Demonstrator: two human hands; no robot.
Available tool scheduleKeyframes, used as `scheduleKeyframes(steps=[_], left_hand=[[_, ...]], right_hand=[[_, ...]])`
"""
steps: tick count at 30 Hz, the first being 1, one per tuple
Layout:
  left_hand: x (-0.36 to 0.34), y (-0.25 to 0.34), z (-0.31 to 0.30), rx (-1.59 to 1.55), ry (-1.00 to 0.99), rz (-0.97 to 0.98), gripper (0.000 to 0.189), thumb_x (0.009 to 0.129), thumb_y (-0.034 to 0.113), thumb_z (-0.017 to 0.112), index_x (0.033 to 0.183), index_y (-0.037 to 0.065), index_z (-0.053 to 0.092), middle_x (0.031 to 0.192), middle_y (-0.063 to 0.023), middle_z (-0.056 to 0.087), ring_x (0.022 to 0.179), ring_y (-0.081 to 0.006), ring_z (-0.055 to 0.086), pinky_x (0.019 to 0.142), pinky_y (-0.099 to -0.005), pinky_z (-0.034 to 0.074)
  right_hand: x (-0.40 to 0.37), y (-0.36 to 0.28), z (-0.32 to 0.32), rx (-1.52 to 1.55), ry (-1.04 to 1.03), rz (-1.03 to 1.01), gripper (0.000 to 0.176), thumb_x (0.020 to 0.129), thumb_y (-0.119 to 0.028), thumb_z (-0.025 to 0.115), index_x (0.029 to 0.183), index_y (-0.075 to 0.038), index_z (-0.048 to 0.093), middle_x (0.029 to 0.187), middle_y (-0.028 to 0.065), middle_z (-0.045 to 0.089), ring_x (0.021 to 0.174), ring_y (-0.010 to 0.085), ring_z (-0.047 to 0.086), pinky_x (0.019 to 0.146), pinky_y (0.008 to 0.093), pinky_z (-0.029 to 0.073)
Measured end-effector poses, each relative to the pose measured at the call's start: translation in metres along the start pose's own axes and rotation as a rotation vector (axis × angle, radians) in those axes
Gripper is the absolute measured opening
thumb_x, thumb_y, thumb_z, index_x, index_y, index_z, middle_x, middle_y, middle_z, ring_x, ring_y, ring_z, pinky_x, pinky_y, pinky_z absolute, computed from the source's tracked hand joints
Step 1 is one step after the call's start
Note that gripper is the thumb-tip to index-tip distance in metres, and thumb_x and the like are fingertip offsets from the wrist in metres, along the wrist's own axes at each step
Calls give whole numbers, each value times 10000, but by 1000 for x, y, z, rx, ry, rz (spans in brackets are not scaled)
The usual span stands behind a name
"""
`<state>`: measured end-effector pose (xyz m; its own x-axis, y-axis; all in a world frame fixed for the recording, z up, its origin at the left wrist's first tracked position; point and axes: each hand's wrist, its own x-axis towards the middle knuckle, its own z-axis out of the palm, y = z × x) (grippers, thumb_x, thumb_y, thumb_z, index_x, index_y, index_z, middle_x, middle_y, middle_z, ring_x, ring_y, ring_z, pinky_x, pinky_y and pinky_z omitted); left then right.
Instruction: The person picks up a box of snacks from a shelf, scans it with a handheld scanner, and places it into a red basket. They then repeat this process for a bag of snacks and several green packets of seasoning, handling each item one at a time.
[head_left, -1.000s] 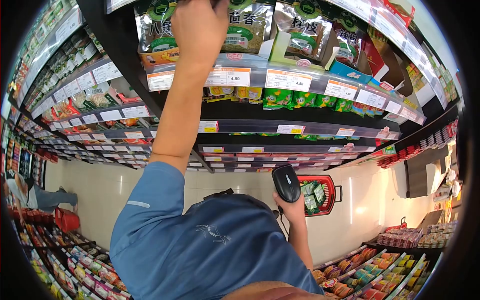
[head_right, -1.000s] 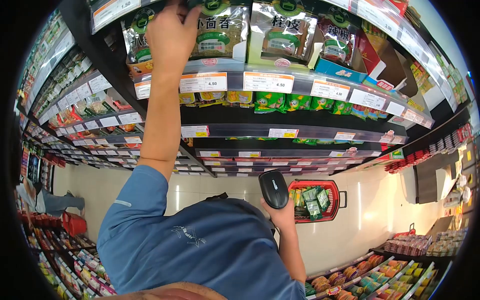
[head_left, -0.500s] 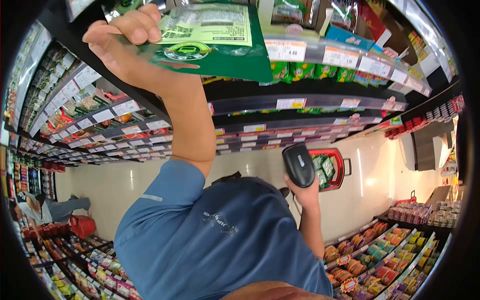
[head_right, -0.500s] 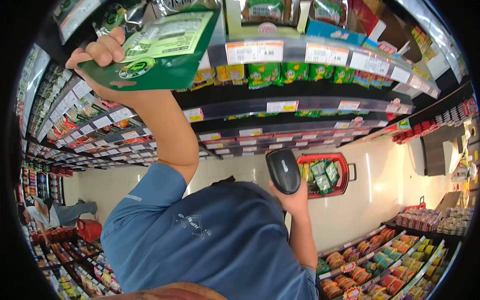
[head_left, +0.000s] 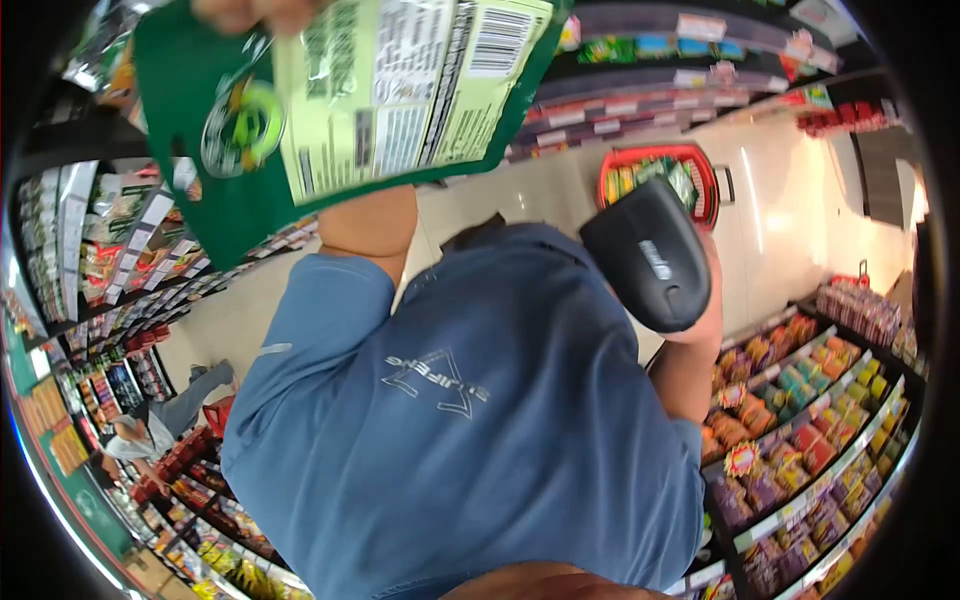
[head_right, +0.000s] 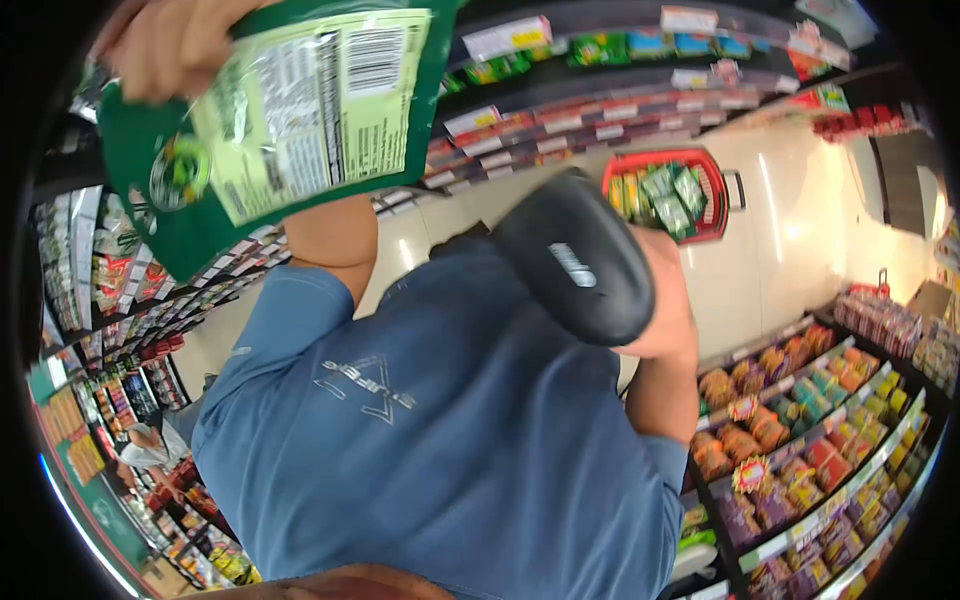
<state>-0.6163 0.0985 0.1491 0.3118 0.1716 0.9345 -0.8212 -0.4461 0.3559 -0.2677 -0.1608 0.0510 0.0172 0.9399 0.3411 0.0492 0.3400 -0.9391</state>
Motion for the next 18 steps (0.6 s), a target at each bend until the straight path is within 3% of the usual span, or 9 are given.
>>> scheduleKeyframes(steps=[2, 5, 14, 15, 18], left_hand=[[-18, -29, 19, -15, 96, -144, 296, 977, 227, 501, 1233, 80, 519, 822, -45, 606, 720, -228, 555, 705, -382, 400], [-36, -76, 63, -33, 210, -365, 292, 958, 219, 529, 1202, 57, 532, 821, -73, 616, 724, -260, 568, 709, -397, 419], [-76, -214, 214, -56, 452, -1019, 294, 902, 194, 615, 1108, -11, 572, 816, -158, 645, 735, -355, 609, 719, -442, 478], [-101, -260, 174, -56, 471, -1090, 295, 895, 192, 625, 1097, -19, 577, 815, -167, 649, 736, -366, 613, 721, -447, 484], [-111, -316, 230, -31, 517, -1301, 301, 877, 184, 653, 1066, -41, 590, 814, -195, 659, 740, -398, 627, 724, -462, 504]], right_hand=[[13, -14, -25, -308, -357, -49, 622, 606, -311, 797, 1074, 56, 614, 832, 182, 647, 728, 362, 638, 688, 416, 505], [12, -28, -41, -447, -303, -7, 545, 604, -230, 782, 1045, 39, 609, 784, 175, 606, 657, 375, 576, 630, 427, 474], [-43, -1, -119, -482, -131, 186, 429, 638, -135, 745, 1013, 12, 597, 796, 170, 624, 722, 383, 625, 658, 427, 506], [-53, 7, -128, -450, -89, 238, 431, 640, -121, 738, 1024, 13, 598, 801, 176, 630, 735, 392, 630, 668, 429, 510], [-90, 31, -149, -414, -8, 406, 456, 647, -98, 726, 1074, 6, 605, 846, 203, 655, 799, 404, 652, 710, 425, 521]])
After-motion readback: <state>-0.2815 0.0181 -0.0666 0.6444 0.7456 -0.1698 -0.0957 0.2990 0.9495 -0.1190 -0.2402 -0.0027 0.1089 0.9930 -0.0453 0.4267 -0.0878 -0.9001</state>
